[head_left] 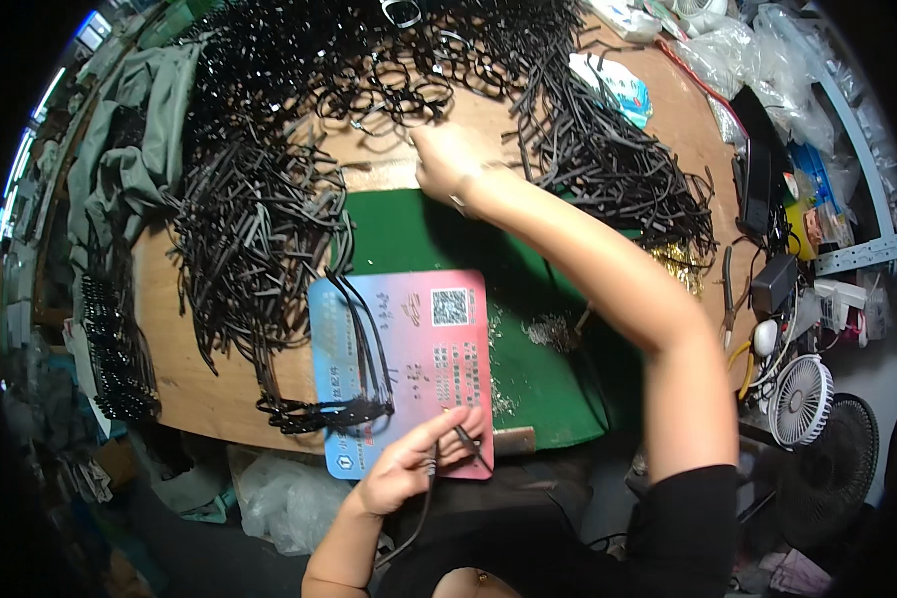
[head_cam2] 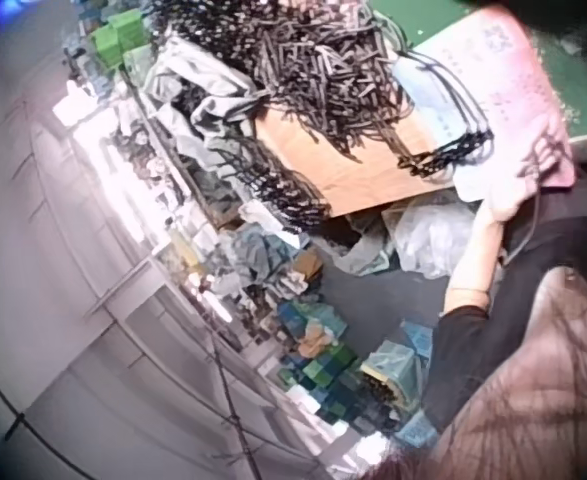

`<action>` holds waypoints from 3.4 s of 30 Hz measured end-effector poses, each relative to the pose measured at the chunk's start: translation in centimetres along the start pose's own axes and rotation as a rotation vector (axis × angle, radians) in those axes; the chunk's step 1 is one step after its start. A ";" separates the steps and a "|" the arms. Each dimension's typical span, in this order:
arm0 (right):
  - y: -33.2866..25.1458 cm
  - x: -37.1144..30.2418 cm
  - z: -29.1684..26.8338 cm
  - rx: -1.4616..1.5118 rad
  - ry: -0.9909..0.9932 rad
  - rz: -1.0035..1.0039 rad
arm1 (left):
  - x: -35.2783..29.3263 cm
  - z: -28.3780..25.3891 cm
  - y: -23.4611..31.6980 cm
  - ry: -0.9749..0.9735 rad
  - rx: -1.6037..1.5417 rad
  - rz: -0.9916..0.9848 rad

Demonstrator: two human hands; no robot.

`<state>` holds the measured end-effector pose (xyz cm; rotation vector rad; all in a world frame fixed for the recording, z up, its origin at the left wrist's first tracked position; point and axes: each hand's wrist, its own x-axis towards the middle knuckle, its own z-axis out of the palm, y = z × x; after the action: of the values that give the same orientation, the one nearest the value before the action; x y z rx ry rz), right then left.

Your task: The person assembles eyeglasses by inserting small metal components into the frame arms and tightening them with a screwdriver. The person handles multiple glasses frames one at a time, placing completed units on the table.

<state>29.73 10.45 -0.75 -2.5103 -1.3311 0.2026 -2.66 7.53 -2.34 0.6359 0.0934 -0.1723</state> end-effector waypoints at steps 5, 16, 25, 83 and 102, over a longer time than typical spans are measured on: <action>3.3 3.6 0.8 -0.180 -0.050 0.097 | 1.2 1.2 0.0 0.278 0.400 0.060; 0.5 -12.5 -1.0 -0.096 -0.184 0.054 | 4.6 0.6 -1.2 0.429 1.183 0.010; 2.2 -4.6 -0.3 -0.122 0.055 0.022 | 4.8 -0.5 -3.9 0.568 1.520 0.552; 1.0 -31.1 -1.0 0.371 -0.222 -0.022 | 3.4 -0.3 -3.8 0.540 1.547 0.318; -0.2 -31.7 1.2 -0.008 -0.049 -0.057 | 4.0 0.0 -4.6 0.562 1.313 0.361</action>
<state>11.45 -15.41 -2.18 -2.4855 -1.4231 0.2477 0.45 3.39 -5.58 1.9849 0.4184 0.3492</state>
